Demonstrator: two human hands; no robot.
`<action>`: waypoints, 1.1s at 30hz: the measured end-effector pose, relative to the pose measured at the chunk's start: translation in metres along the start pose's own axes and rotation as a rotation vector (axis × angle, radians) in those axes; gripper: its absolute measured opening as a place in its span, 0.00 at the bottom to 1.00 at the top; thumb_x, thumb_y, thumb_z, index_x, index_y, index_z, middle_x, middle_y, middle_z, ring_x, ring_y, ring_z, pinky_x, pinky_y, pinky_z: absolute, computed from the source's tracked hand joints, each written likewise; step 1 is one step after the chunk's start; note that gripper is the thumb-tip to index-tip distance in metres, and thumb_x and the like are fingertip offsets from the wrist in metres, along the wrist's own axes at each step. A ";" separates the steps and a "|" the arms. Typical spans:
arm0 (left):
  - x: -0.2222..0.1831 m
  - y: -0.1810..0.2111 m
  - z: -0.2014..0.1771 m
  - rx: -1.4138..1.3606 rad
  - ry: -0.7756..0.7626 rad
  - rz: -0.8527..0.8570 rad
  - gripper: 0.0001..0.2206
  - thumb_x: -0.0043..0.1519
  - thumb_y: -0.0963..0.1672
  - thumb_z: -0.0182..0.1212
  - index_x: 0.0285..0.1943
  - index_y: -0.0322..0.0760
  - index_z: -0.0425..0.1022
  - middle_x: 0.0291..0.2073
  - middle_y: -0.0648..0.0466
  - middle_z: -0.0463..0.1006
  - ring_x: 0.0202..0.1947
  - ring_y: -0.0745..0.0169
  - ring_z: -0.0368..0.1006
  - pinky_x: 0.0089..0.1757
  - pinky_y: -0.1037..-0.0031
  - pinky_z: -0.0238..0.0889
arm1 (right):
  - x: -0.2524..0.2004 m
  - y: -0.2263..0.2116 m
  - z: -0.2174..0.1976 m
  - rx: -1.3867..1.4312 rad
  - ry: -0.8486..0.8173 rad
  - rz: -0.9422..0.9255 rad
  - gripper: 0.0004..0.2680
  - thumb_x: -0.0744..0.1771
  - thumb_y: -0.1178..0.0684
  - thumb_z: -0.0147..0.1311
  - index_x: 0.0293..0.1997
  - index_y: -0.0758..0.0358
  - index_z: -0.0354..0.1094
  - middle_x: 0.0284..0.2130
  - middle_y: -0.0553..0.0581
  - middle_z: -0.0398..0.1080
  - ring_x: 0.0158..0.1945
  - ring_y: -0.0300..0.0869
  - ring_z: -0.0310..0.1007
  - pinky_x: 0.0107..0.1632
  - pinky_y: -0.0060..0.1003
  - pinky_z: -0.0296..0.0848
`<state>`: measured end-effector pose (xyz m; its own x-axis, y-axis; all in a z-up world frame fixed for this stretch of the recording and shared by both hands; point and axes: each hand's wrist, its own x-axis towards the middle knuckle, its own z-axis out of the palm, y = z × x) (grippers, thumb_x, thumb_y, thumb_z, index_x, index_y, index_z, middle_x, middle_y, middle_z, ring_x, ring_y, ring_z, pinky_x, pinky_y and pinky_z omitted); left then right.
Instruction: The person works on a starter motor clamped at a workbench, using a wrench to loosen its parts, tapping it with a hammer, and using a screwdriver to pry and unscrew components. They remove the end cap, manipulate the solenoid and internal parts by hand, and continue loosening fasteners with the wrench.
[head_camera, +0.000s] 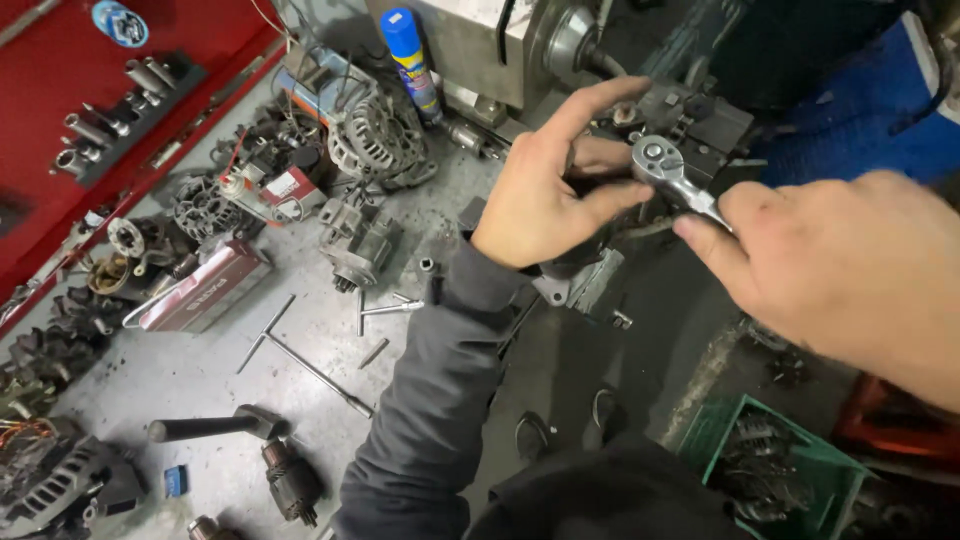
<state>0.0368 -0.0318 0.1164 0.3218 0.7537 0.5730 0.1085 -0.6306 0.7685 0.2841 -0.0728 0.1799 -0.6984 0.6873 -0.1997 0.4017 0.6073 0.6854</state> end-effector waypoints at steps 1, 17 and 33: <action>0.003 0.006 0.005 0.001 0.000 0.001 0.32 0.62 0.39 0.75 0.73 0.42 0.62 0.33 0.54 0.85 0.36 0.67 0.82 0.44 0.77 0.77 | 0.002 0.001 0.004 -0.001 0.001 0.001 0.12 0.71 0.40 0.43 0.51 0.53 0.66 0.21 0.48 0.66 0.19 0.37 0.71 0.20 0.35 0.66; 0.018 0.008 0.004 -0.140 -0.025 -0.053 0.35 0.55 0.37 0.76 0.71 0.41 0.61 0.37 0.55 0.86 0.41 0.73 0.82 0.46 0.78 0.77 | -0.001 -0.007 0.006 0.133 0.116 0.236 0.14 0.70 0.35 0.43 0.35 0.51 0.69 0.20 0.45 0.61 0.19 0.37 0.66 0.24 0.35 0.64; 0.012 -0.006 -0.003 -0.189 -0.120 -0.027 0.34 0.62 0.35 0.73 0.76 0.39 0.61 0.46 0.52 0.87 0.48 0.75 0.79 0.52 0.75 0.77 | 0.017 0.040 -0.001 0.029 0.366 0.058 0.11 0.68 0.46 0.48 0.40 0.62 0.72 0.22 0.50 0.64 0.19 0.37 0.67 0.18 0.33 0.66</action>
<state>0.0369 -0.0190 0.1196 0.4322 0.7353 0.5220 -0.0560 -0.5559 0.8294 0.2878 -0.0375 0.2048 -0.8378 0.5356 0.1061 0.4593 0.5863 0.6673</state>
